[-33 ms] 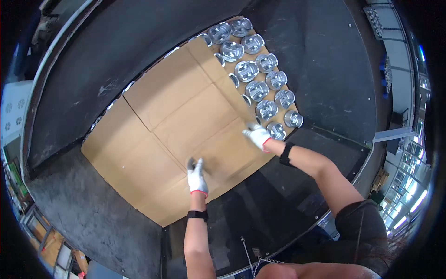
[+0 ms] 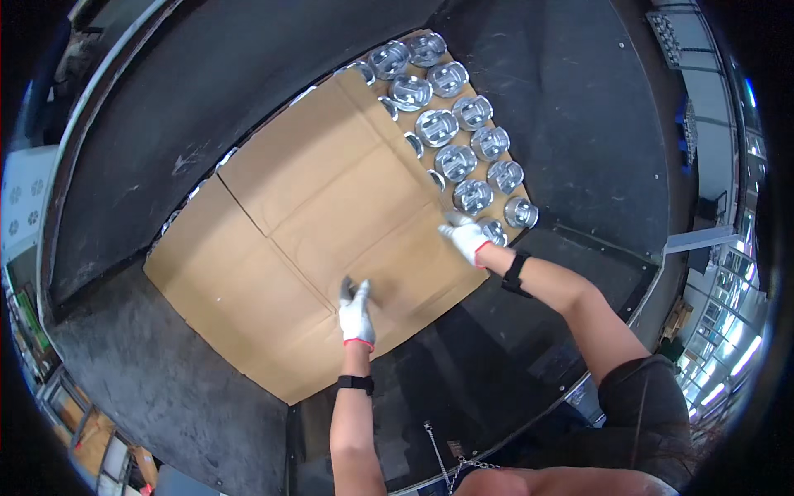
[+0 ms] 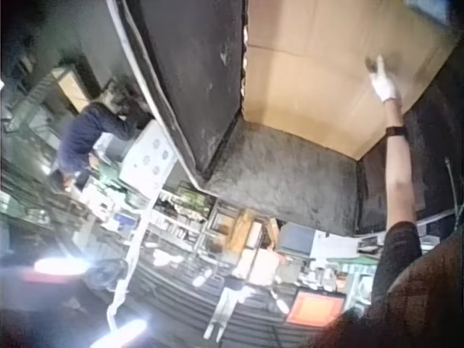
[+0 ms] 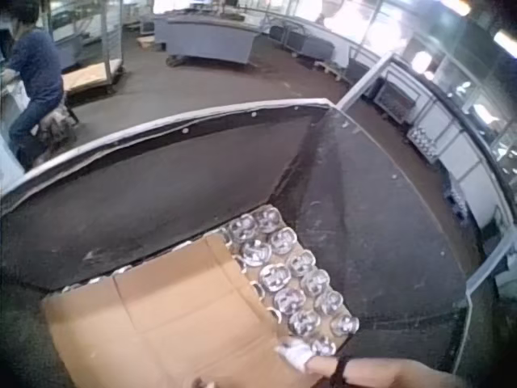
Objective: The worker takes engine pistons from a green textured mat, places them into a metal bin, and then lines the bin with cardboard sheets.
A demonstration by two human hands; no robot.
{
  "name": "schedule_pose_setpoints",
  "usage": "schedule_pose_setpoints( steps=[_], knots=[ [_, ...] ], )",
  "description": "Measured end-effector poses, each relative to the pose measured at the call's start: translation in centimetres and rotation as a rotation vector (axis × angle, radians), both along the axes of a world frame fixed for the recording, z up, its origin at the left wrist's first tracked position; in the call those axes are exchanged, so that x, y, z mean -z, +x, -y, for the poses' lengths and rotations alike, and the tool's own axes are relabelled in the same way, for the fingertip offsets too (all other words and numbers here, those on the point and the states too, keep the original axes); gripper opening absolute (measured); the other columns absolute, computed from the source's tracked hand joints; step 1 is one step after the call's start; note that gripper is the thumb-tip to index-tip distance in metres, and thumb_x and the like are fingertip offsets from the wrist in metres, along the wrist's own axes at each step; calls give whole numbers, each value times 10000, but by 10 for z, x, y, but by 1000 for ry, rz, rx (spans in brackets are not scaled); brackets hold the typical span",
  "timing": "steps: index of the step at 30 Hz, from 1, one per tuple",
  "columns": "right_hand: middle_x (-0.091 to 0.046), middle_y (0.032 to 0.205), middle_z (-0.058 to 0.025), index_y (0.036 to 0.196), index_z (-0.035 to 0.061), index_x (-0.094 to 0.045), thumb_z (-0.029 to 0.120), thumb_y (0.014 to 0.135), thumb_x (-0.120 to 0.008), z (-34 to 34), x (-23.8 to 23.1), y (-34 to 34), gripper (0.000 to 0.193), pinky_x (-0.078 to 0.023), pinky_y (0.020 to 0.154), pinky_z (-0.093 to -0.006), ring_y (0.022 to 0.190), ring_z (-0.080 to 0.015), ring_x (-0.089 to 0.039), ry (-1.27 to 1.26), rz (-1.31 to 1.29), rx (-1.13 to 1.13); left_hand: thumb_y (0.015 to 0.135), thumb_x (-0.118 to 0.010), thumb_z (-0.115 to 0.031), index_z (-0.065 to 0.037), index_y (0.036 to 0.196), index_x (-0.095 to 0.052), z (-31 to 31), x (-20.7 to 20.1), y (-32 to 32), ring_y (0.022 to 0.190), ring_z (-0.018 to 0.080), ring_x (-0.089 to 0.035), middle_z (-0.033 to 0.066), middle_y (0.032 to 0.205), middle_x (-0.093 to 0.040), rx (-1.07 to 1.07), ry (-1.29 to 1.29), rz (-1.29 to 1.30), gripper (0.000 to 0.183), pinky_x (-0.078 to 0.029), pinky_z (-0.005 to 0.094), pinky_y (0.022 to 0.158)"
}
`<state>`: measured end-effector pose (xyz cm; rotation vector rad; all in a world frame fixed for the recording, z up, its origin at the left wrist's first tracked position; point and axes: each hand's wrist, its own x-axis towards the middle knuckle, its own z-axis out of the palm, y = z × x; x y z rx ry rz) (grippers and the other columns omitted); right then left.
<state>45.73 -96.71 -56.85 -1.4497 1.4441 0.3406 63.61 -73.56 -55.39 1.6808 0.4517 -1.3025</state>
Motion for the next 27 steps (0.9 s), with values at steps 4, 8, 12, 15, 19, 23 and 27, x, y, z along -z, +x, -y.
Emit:
schedule_pose_setpoints(
  steps=[4, 8, 12, 15, 19, 23, 27],
  knots=[
    [-545, 1368, -164, 1353, -10, -503, 249, 908, -650, 63, -16, -29, 535, -374, 1067, -347, 1278, -271, -495, -85, 129, 252, 891, -694, -120, -58, 1481, -349, 62, -25, -18, 1081, 141, -510, 71, 1253, -502, 7, -203, -86, 686, -423, 297, 963],
    [-650, 1196, -162, 1283, -16, -557, 209, 908, -624, 144, -3, -77, 442, -487, 904, -373, 1055, -279, -633, -5, 158, 409, 897, -693, -198, -73, 1493, -329, 92, -16, -48, 1106, 161, -504, 94, 1303, -499, 122, -210, -139, 709, -419, 286, 949],
    [-683, 1128, -150, 1230, 4, -612, 192, 905, -614, 183, 7, -84, 376, -485, 900, -376, 1032, -268, -647, -208, -138, 125, 896, -653, -420, -154, 1510, -310, 54, 3, -64, 1214, 263, -482, 91, 1380, -494, 124, -4, -333, 752, -401, 399, 934],
    [-672, 1167, -160, 1239, 11, -607, 204, 915, -585, 216, 23, -127, 377, -469, 926, -394, 1079, -313, -633, -285, -223, 106, 909, -634, -421, -173, 1503, -329, 40, 11, -84, 1191, 239, -500, 64, 1370, -510, 211, 83, -388, 712, -398, 400, 927],
    [-643, 1217, -176, 1252, 32, -601, 226, 902, -586, 209, 32, -121, 400, -453, 961, -391, 1137, -335, -601, -387, -326, 23, 915, -626, -411, -176, 1495, -345, 14, 17, -84, 1130, 218, -528, 27, 1314, -544, 219, 92, -376, 686, -407, 396, 905],
    [-620, 1245, -188, 1268, 69, -595, 247, 867, -600, 204, 26, -101, 439, -456, 972, -418, 1161, -358, -578, -495, -391, -83, 919, -623, -406, -186, 1464, -393, 11, 18, -85, 1031, 189, -548, 1, 1247, -567, 213, 103, -345, 631, -417, 401, 877],
    [-615, 1226, -209, 1321, 110, -548, 319, 837, -648, 195, 14, -75, 536, -461, 970, -431, 1145, -365, -579, -633, -420, -77, 917, -603, -482, -186, 1437, -430, -7, 27, -92, 967, 222, -553, 53, 1202, -582, -127, 174, -566, 622, -438, 443, 869]
  ],
)
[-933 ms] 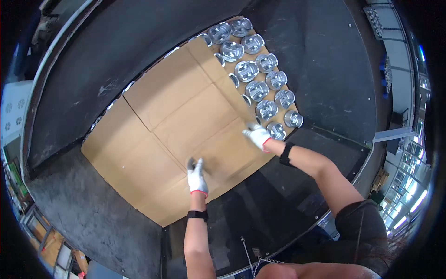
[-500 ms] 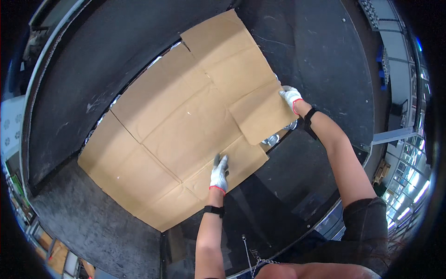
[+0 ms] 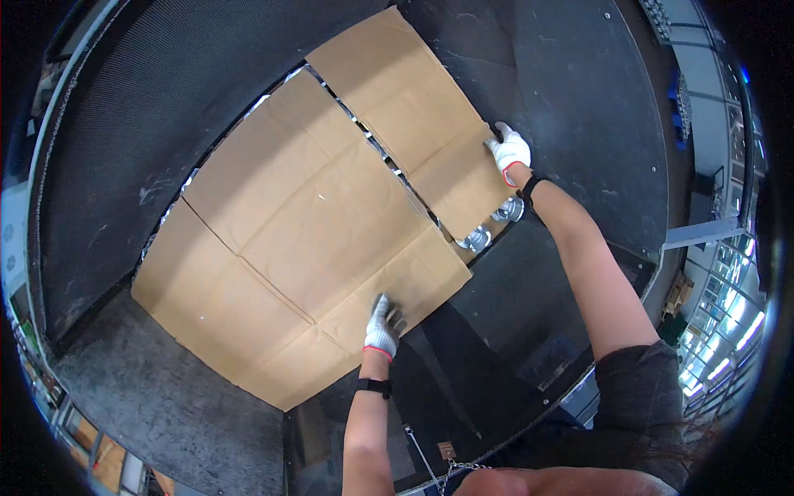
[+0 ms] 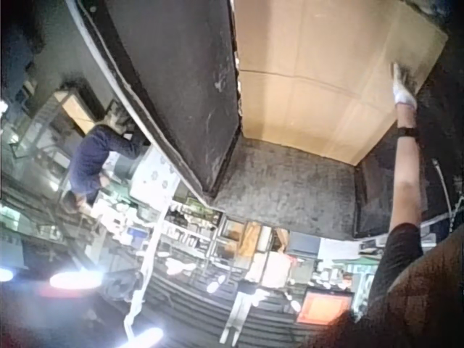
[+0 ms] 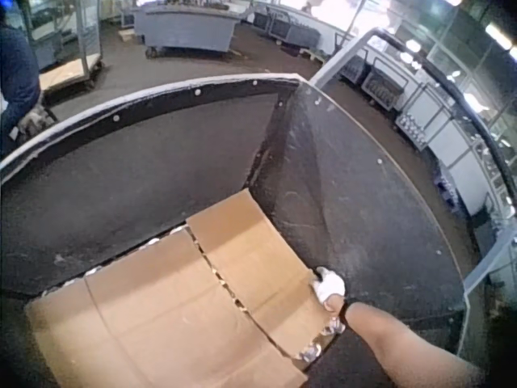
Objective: The worker takes engine pistons from a green textured mat, places them into a metal bin, and then lines the bin with cardboard sheets.
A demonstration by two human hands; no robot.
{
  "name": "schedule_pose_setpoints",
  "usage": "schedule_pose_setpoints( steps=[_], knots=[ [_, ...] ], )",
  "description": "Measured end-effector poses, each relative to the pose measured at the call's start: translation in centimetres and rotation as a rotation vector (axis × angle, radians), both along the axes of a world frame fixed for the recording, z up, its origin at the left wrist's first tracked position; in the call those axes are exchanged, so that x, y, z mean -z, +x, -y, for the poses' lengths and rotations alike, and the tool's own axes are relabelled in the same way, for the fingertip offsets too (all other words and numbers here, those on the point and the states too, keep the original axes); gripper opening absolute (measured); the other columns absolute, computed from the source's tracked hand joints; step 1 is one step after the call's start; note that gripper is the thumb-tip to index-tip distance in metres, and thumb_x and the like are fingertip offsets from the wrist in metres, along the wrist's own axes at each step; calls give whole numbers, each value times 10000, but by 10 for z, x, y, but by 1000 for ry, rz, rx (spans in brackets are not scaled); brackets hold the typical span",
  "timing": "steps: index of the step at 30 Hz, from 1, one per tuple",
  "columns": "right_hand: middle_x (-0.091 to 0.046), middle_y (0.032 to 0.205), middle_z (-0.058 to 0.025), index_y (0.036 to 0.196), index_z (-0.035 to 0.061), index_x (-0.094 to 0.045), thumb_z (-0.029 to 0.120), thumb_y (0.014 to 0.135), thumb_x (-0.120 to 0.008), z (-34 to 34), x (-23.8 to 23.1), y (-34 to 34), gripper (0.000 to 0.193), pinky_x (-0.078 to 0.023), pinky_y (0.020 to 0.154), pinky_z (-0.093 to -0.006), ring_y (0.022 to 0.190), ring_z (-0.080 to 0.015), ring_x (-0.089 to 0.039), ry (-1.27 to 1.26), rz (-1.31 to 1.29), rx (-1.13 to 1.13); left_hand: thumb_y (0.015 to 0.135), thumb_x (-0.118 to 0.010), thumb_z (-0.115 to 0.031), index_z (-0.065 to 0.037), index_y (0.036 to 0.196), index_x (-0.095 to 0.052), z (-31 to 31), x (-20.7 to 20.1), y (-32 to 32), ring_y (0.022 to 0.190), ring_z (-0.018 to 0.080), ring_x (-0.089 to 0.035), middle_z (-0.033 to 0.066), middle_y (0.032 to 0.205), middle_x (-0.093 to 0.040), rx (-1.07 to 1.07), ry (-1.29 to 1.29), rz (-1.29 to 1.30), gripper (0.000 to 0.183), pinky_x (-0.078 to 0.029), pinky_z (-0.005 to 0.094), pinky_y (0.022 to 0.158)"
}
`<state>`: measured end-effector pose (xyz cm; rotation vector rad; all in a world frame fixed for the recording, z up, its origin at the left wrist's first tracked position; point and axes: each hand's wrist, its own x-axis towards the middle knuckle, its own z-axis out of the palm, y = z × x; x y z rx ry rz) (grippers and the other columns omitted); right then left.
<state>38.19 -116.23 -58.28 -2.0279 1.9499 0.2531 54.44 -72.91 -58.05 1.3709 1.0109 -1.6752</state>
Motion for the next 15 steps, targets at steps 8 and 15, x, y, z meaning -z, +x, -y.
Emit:
schedule_pose_setpoints(
  steps=[8, 15],
  knots=[
    [-601, 1223, -137, 1330, 7, -481, 324, 863, -687, -68, 32, -98, 600, -453, 962, -425, 1117, -302, -569, 469, 172, 554, 894, -538, -594, -62, 1508, -171, -27, 12, -48, 1329, 468, -321, 283, 1479, -263, -519, 269, -569, 891, -319, 623, 1065],
    [-318, 1533, -165, 1480, 39, -290, 445, 941, -574, -148, 22, -29, 732, -318, 1123, -445, 1392, -300, -347, 792, 680, 1374, 834, -534, -689, -95, 1508, -203, -93, 40, -63, 1406, 414, -255, 185, 1555, -223, -671, 79, -343, 957, -201, 577, 1143]
  ],
)
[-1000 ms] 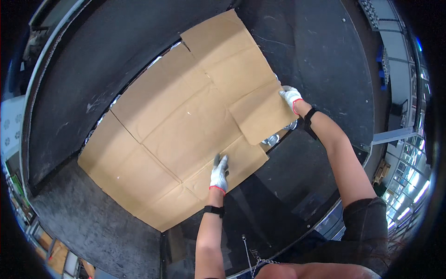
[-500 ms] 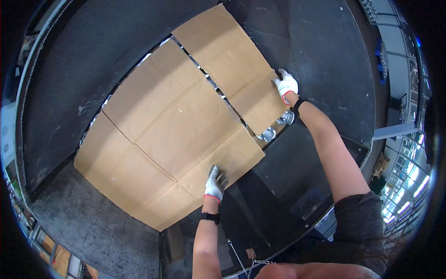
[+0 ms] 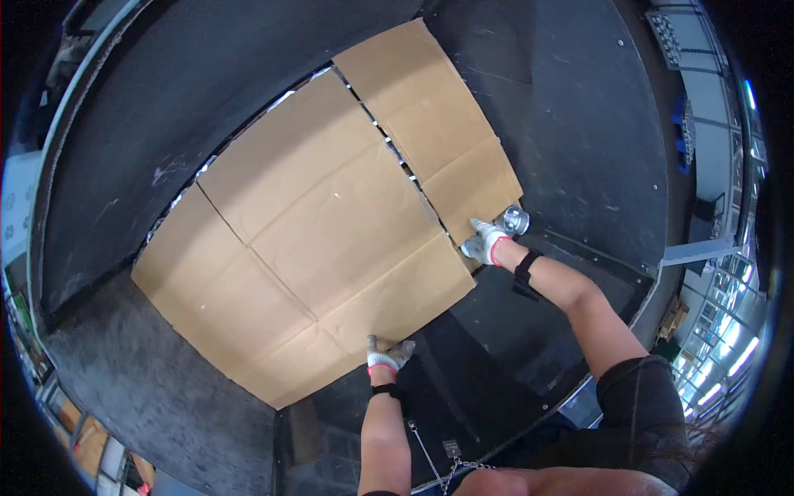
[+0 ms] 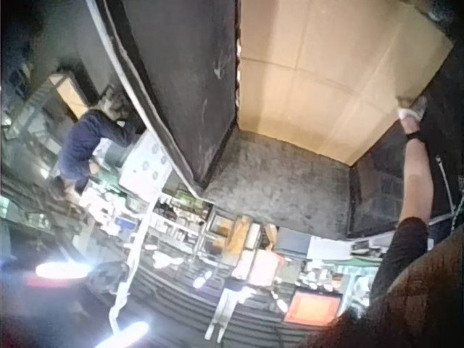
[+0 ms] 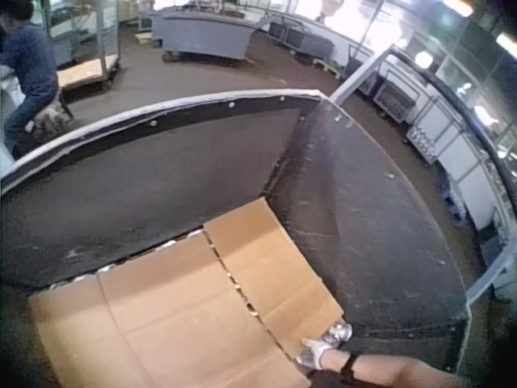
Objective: The worker takes engine pistons from a green textured mat, places them into a metal bin, and then lines the bin with cardboard sheets.
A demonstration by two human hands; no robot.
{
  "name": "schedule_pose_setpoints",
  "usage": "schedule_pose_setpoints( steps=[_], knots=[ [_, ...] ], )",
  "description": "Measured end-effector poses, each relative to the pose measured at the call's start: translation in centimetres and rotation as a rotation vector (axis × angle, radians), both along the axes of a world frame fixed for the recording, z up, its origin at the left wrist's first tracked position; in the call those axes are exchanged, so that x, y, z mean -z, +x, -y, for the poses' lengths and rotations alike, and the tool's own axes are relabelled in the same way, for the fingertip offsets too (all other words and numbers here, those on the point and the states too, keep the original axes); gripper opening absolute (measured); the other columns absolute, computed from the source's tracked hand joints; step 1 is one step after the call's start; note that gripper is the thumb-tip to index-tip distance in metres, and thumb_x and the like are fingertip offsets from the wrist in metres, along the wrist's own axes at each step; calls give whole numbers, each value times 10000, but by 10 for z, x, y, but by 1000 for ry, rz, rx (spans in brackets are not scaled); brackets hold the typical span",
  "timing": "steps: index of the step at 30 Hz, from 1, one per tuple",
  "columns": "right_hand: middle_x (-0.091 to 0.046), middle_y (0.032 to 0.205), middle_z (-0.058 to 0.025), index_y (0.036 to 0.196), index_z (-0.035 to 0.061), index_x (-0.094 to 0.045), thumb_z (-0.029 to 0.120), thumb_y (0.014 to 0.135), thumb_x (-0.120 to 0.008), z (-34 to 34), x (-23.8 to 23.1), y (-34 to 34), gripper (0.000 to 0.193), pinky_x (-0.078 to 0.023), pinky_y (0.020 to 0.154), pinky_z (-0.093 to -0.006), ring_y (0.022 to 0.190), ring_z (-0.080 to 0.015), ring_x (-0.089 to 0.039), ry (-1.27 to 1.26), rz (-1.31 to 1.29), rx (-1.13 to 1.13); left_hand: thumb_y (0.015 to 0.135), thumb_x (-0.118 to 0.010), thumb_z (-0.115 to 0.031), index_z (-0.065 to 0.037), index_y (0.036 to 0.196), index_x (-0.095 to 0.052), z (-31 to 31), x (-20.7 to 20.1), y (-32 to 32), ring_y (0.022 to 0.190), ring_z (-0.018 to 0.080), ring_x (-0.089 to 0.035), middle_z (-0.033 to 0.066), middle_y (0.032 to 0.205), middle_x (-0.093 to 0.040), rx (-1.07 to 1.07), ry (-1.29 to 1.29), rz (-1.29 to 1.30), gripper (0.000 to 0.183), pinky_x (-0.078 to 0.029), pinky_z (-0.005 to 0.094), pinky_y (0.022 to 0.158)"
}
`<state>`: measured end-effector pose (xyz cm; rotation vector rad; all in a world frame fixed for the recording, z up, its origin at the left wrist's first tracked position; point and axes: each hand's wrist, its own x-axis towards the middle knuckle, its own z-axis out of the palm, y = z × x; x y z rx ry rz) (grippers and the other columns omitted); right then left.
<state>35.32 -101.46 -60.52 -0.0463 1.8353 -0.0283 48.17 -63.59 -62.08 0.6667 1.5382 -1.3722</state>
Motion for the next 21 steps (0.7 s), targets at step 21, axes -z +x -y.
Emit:
schedule_pose_setpoints(
  steps=[21],
  knots=[
    [-537, 1394, -64, 1377, 86, -486, 616, 894, -539, 10, -25, 18, 719, -340, 1060, -433, 1293, -222, -480, 334, 43, -263, 788, -658, -667, -93, 1354, -456, -18, 11, -23, 1291, 318, -425, 101, 1397, -468, 38, 290, 203, 831, -360, 509, 1049]
  ],
)
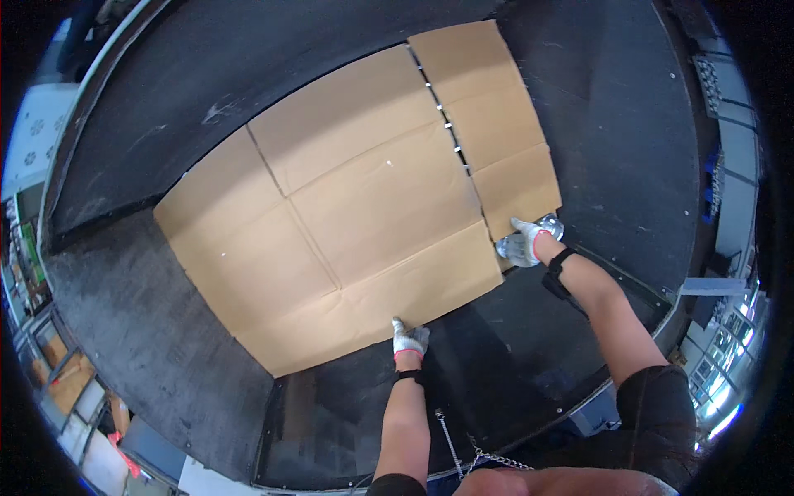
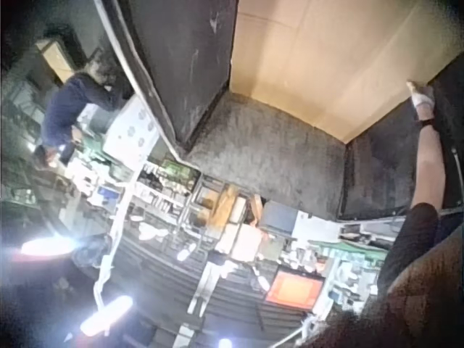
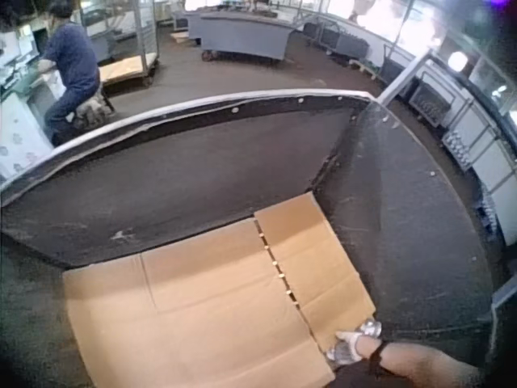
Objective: The worker takes engine pistons from a green textured mat, places them into a metal bin, and then lines the bin with cardboard sheets.
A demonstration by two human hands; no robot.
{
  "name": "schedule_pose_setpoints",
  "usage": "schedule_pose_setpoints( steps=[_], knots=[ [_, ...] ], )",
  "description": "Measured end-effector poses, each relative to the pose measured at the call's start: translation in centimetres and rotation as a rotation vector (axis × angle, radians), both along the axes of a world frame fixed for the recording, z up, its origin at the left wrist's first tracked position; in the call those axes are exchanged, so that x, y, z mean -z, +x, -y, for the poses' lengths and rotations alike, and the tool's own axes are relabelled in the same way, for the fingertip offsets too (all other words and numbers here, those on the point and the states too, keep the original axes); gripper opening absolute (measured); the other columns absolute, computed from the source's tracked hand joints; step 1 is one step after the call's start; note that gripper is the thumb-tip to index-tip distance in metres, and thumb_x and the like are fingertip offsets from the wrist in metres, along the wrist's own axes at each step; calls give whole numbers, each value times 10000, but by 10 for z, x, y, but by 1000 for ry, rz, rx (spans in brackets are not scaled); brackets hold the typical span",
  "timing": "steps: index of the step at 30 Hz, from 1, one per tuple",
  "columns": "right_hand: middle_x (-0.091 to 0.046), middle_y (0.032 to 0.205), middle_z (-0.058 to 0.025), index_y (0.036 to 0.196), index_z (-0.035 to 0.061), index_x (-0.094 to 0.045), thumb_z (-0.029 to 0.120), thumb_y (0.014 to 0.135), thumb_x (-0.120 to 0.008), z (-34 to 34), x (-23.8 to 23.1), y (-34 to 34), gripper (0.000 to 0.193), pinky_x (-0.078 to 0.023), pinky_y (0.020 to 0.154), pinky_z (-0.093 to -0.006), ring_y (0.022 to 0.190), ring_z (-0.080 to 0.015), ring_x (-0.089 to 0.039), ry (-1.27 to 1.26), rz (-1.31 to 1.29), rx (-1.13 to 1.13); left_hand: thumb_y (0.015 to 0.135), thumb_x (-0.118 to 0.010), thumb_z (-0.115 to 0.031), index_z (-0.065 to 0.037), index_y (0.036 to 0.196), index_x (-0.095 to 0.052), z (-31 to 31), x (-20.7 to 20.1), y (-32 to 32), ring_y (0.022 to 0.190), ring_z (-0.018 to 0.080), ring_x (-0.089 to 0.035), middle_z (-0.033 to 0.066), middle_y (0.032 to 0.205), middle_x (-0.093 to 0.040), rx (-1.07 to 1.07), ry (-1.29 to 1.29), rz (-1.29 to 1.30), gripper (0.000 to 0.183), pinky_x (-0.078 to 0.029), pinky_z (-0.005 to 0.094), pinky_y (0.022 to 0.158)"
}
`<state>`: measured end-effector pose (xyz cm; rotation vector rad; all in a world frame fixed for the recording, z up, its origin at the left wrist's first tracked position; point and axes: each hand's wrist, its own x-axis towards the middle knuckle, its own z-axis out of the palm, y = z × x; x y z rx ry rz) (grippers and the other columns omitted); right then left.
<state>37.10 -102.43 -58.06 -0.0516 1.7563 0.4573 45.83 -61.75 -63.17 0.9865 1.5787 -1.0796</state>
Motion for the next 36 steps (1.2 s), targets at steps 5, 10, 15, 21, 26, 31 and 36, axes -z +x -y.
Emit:
schedule_pose_setpoints(
  steps=[5, 10, 15, 21, 26, 31, 36],
  knots=[
    [-502, 1421, -80, 1373, 128, -489, 650, 868, -554, -15, -3, 2, 730, -312, 1082, -482, 1335, -258, -417, -40, -28, -201, 856, -607, -618, -130, 1355, -467, 8, -3, 0, 1312, 337, -422, 112, 1415, -477, -46, -1, 47, 712, -312, 529, 1093],
    [-432, 1466, -120, 1430, 101, -414, 663, 854, -562, 6, 11, -24, 818, -245, 1130, -502, 1373, -312, -365, -159, -55, -55, 850, -630, -602, -85, 1374, -442, 33, -12, -2, 1314, 358, -411, 150, 1442, -437, 13, -46, 43, 759, -326, 521, 1089],
    [-335, 1539, -133, 1487, 75, -316, 625, 889, -536, 3, 15, 1, 841, -217, 1119, -554, 1382, -303, -363, -106, -33, 96, 865, -583, -622, -160, 1311, -524, 1, 0, 15, 1307, 312, -443, 68, 1388, -530, -30, 59, -99, 645, -310, 533, 1093],
    [-361, 1514, -171, 1466, -40, -297, 648, 872, -546, 9, 27, 3, 943, -250, 1132, -508, 1380, -326, -369, -46, -130, 79, 840, -637, -609, -69, 1385, -410, 0, -3, 12, 1387, 360, -329, 176, 1476, -387, 12, -14, -1, 801, -262, 544, 1129],
    [-316, 1549, -137, 1487, 1, -283, 605, 896, -548, 13, 12, 5, 885, -191, 1154, -509, 1426, -304, -293, -100, -185, 108, 846, -657, -570, -69, 1371, -405, 9, -12, 23, 1306, 375, -419, 198, 1434, -414, 70, -7, -57, 768, -343, 564, 1073],
    [-342, 1542, -102, 1492, 64, -309, 580, 908, -548, 31, 8, -12, 815, -199, 1148, -522, 1427, -282, -286, -94, -134, 113, 839, -675, -539, -79, 1408, -361, 23, -16, 36, 1271, 366, -451, 196, 1437, -406, 40, 11, -179, 795, -371, 560, 1046],
    [-389, 1505, -105, 1462, 60, -338, 560, 919, -547, 1, -18, 36, 767, -267, 1129, -466, 1380, -281, -340, -134, -143, -1, 829, -667, -545, -84, 1472, -270, -10, -32, 63, 1301, 374, -420, 187, 1474, -364, -40, 211, -206, 886, -346, 550, 1067]
  ],
)
